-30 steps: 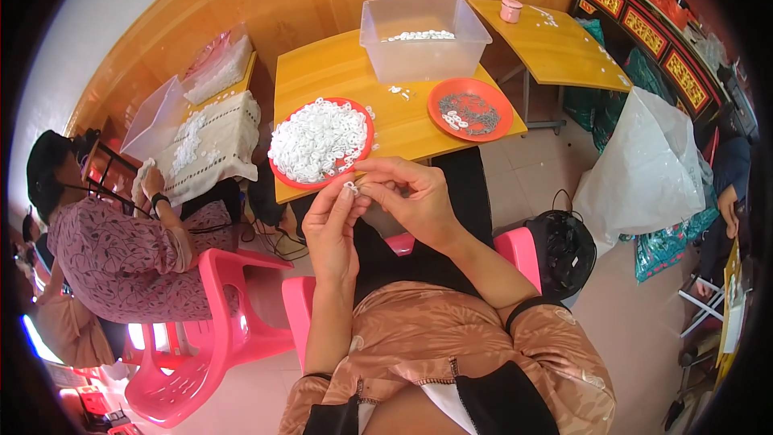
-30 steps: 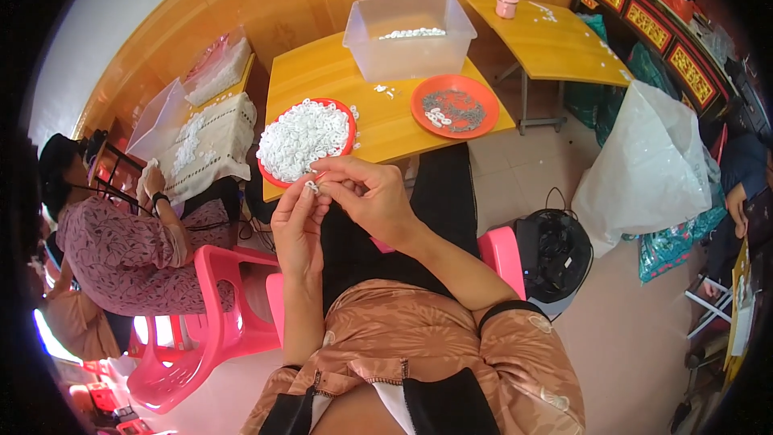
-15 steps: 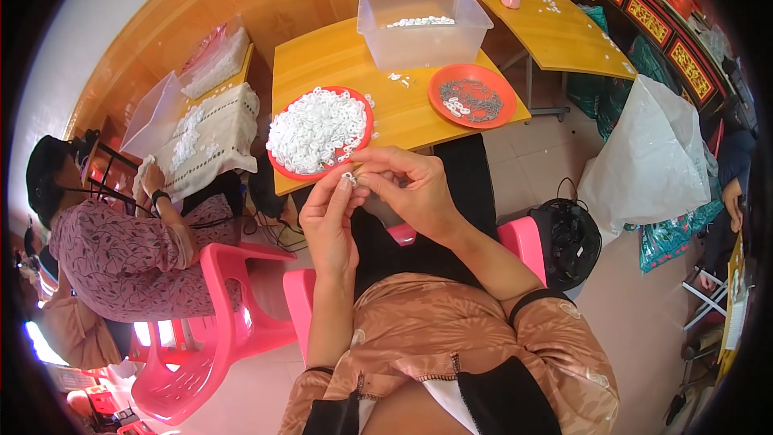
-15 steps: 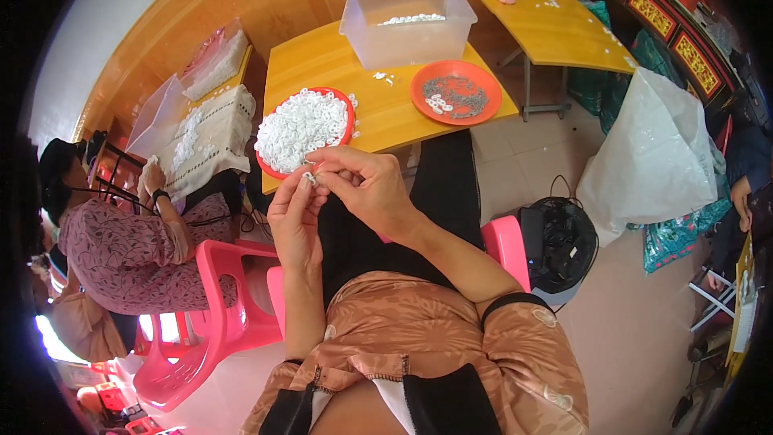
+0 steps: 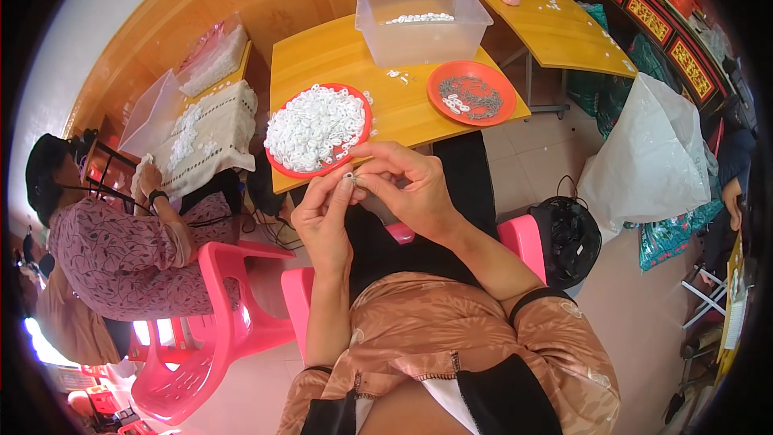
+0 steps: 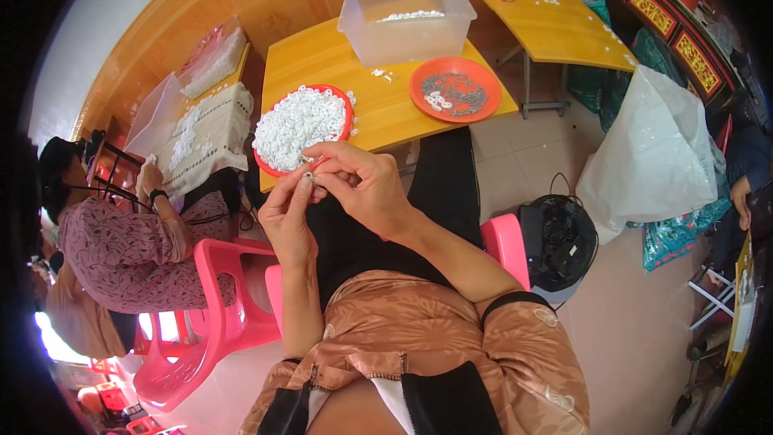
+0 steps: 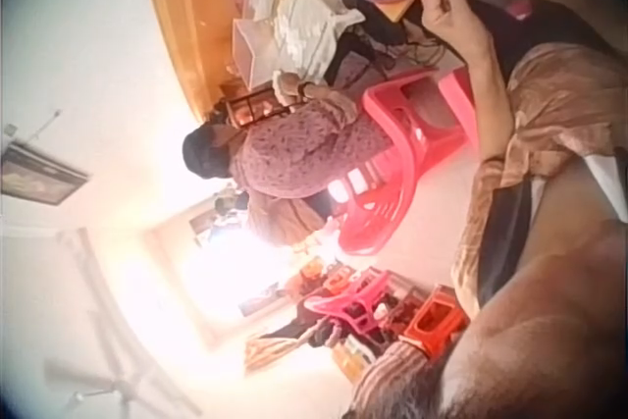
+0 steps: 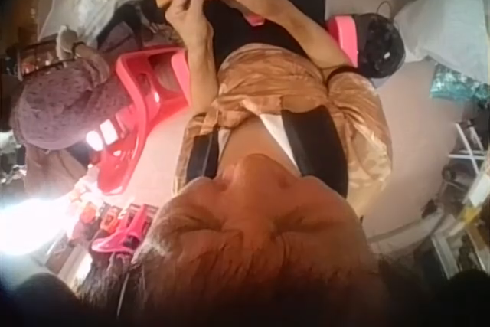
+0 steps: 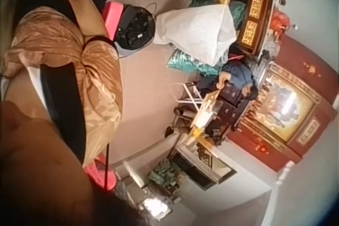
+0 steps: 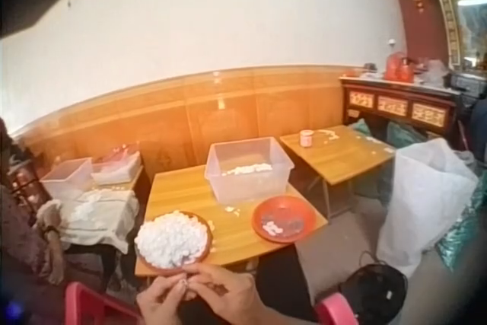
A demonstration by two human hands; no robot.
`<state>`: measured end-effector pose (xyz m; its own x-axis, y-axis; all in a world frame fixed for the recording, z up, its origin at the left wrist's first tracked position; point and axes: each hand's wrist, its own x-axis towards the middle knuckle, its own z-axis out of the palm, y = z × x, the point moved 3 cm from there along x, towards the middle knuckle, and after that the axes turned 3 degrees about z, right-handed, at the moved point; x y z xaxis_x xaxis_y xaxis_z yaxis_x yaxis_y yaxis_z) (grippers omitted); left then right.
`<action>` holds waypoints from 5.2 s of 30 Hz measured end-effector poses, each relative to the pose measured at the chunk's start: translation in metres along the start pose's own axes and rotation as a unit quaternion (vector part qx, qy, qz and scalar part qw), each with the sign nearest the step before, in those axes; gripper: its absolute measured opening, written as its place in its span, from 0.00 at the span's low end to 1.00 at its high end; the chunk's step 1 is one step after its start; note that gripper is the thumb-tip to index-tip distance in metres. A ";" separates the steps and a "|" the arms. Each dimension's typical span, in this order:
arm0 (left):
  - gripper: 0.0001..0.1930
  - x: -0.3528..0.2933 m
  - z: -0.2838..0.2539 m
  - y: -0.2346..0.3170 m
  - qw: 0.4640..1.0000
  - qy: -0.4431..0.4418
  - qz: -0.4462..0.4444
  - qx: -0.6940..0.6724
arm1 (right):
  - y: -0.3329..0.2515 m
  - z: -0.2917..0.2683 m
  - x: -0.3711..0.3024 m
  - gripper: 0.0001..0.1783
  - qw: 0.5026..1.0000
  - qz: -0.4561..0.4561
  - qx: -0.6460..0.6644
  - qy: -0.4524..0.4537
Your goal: Assembling small white plastic components by manually inserting metal pins.
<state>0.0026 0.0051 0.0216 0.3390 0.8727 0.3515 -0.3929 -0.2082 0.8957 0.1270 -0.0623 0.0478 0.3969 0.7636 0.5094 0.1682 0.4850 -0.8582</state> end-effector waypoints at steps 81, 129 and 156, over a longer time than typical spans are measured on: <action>0.08 0.016 -0.020 -0.039 0.975 0.022 -0.164 -0.148 | 0.098 -0.020 0.026 0.13 0.956 0.274 0.070 -0.071; 0.09 0.005 -0.004 -0.025 0.990 0.055 -0.089 -0.094 | 0.049 -0.011 0.004 0.14 0.954 0.233 0.191 -0.011; 0.10 0.001 0.004 -0.021 0.999 0.025 -0.004 -0.030 | 0.037 -0.005 0.002 0.11 0.983 0.157 0.097 -0.021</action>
<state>0.0145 0.0084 0.0045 0.2992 0.8959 0.3283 -0.4409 -0.1754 0.8803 0.1385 -0.0451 0.0170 0.3630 0.9034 0.2282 -0.1322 0.2923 -0.9471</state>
